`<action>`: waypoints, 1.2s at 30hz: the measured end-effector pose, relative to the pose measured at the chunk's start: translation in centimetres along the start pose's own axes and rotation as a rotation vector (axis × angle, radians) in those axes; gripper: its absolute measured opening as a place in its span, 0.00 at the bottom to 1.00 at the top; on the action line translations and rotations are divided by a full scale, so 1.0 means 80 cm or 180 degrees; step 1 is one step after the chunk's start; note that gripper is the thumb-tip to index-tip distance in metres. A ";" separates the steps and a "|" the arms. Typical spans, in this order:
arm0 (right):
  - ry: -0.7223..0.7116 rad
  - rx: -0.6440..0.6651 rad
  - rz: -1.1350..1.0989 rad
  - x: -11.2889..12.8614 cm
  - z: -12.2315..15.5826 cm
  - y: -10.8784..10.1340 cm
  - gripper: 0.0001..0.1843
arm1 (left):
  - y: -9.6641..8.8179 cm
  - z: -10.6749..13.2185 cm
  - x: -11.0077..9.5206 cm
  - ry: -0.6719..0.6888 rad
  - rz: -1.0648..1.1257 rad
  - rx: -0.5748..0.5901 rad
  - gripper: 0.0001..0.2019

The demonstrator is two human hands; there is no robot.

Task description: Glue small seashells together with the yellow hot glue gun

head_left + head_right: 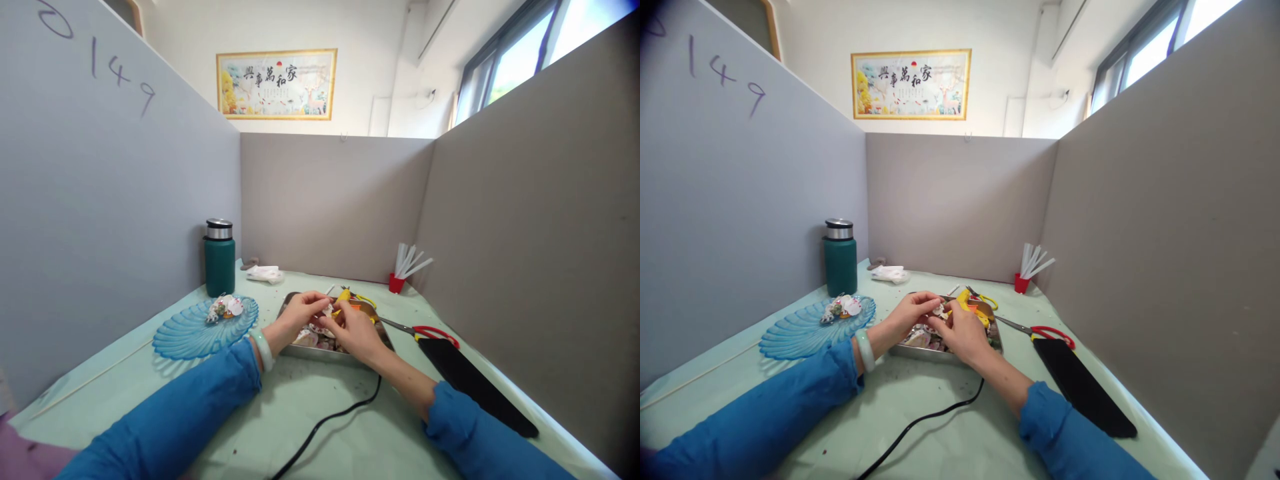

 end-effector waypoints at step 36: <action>0.0128 -0.0092 0.0214 -0.004 0.001 -0.003 0.14 | 0.000 -0.005 0.003 0.0044 -0.0255 -0.0055 0.11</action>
Point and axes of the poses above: each hand's wrist, its own z-axis away from the middle knuckle, its own y-axis out of the palm, x = y × z, the point moved 10 cm from there along -z, towards the middle knuckle, and after that the axes turned 13 degrees about x, right-handed, at the moved point
